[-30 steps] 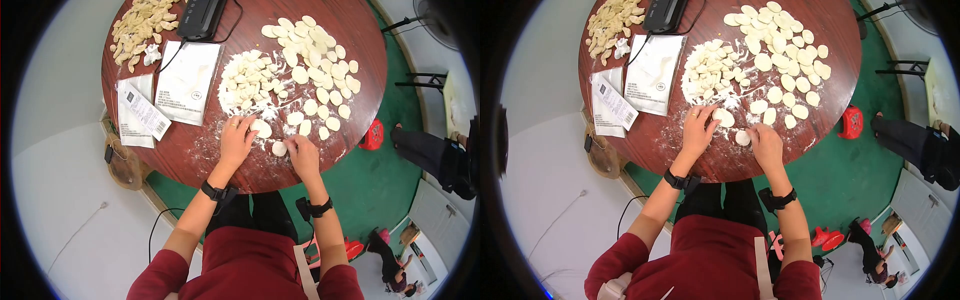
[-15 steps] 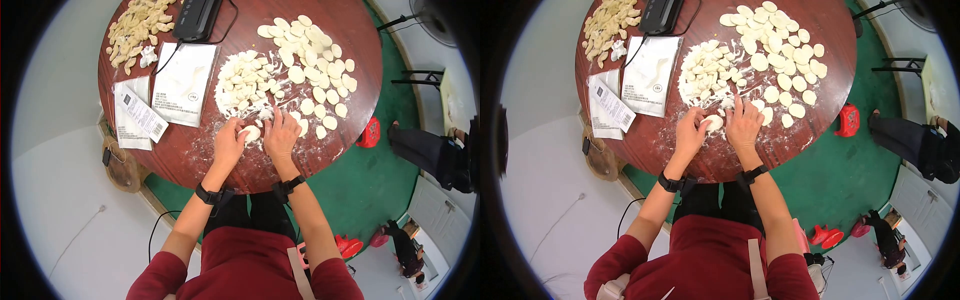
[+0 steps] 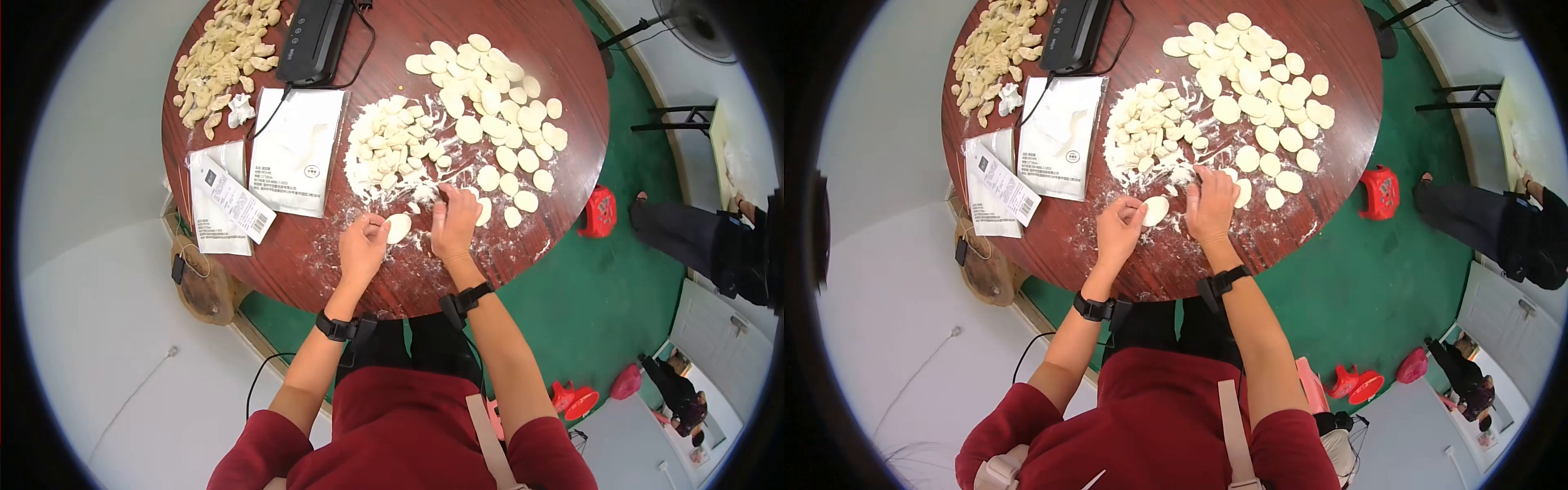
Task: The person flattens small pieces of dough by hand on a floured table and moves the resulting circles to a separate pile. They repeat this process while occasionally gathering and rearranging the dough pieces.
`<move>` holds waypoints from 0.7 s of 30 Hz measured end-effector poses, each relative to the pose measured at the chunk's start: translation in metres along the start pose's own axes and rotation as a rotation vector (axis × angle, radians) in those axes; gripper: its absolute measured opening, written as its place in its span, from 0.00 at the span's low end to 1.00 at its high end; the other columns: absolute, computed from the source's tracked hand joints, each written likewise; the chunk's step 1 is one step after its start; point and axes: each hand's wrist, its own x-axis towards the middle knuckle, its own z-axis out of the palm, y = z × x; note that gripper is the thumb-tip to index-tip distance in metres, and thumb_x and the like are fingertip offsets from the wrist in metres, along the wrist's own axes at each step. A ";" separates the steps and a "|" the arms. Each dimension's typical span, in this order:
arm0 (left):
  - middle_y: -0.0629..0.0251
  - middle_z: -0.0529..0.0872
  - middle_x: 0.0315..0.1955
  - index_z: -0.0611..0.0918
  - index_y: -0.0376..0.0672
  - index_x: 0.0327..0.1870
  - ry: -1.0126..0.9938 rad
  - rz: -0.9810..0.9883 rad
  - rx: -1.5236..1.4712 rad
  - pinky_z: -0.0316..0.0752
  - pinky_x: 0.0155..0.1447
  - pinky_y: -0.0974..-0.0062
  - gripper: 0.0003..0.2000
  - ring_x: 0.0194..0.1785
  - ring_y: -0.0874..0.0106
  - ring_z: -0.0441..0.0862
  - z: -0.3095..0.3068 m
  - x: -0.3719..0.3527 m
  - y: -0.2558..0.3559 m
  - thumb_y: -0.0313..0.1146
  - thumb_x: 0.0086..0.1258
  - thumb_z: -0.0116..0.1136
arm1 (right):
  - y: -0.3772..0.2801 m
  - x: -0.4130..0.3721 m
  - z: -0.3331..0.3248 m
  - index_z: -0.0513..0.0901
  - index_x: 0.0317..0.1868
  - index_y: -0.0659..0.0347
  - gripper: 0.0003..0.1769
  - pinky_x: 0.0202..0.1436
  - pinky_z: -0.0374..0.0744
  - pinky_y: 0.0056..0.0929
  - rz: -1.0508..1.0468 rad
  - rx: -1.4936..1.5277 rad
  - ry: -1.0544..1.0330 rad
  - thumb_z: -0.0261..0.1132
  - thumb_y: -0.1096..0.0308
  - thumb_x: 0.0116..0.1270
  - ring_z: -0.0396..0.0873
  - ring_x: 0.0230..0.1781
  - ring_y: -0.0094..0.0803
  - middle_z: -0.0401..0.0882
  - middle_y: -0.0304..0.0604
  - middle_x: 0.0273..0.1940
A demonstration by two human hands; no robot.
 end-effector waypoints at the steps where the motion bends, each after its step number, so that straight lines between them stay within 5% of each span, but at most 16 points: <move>1: 0.58 0.90 0.27 0.84 0.37 0.42 -0.025 -0.096 -0.167 0.79 0.32 0.70 0.06 0.27 0.71 0.88 0.002 -0.001 -0.003 0.30 0.74 0.65 | 0.000 0.002 -0.001 0.79 0.60 0.57 0.18 0.57 0.65 0.46 -0.003 0.008 0.003 0.62 0.62 0.74 0.72 0.52 0.45 0.76 0.47 0.48; 4: 0.57 0.89 0.25 0.81 0.36 0.44 -0.036 -0.153 -0.204 0.80 0.28 0.73 0.06 0.28 0.75 0.89 0.004 -0.006 -0.008 0.30 0.76 0.63 | -0.002 0.009 -0.007 0.83 0.48 0.57 0.06 0.51 0.67 0.42 -0.003 0.013 0.003 0.61 0.67 0.76 0.74 0.45 0.42 0.78 0.42 0.40; 9: 0.54 0.88 0.22 0.82 0.38 0.41 -0.114 -0.088 0.236 0.81 0.37 0.60 0.09 0.28 0.59 0.89 0.001 -0.014 -0.004 0.35 0.76 0.62 | -0.018 0.014 -0.009 0.83 0.48 0.56 0.07 0.52 0.68 0.40 -0.107 -0.040 -0.135 0.66 0.65 0.74 0.76 0.46 0.39 0.77 0.40 0.40; 12: 0.53 0.87 0.22 0.84 0.39 0.37 -0.221 -0.124 0.254 0.79 0.42 0.54 0.13 0.30 0.51 0.87 0.000 -0.018 -0.007 0.40 0.76 0.60 | -0.031 0.013 0.005 0.81 0.50 0.55 0.10 0.53 0.67 0.42 -0.078 -0.171 -0.085 0.67 0.65 0.72 0.75 0.49 0.38 0.77 0.39 0.44; 16: 0.58 0.87 0.19 0.84 0.38 0.32 -0.151 0.001 0.318 0.78 0.35 0.63 0.18 0.23 0.62 0.86 -0.002 -0.024 -0.017 0.42 0.79 0.57 | -0.051 0.008 0.033 0.78 0.52 0.56 0.14 0.56 0.66 0.44 0.004 -0.280 -0.050 0.69 0.62 0.70 0.73 0.51 0.39 0.75 0.41 0.45; 19: 0.58 0.87 0.19 0.85 0.39 0.33 -0.073 0.009 0.370 0.78 0.38 0.61 0.17 0.26 0.59 0.87 -0.011 -0.027 -0.014 0.42 0.79 0.56 | -0.061 0.006 0.054 0.78 0.52 0.56 0.14 0.56 0.65 0.45 0.057 -0.364 0.006 0.69 0.62 0.70 0.73 0.51 0.40 0.74 0.40 0.45; 21: 0.50 0.88 0.26 0.87 0.39 0.36 -0.072 -0.081 0.341 0.79 0.44 0.51 0.15 0.35 0.47 0.87 -0.019 -0.026 -0.012 0.42 0.77 0.59 | -0.062 0.003 0.060 0.78 0.52 0.55 0.14 0.56 0.65 0.46 0.055 -0.372 0.020 0.69 0.61 0.70 0.72 0.50 0.40 0.74 0.40 0.45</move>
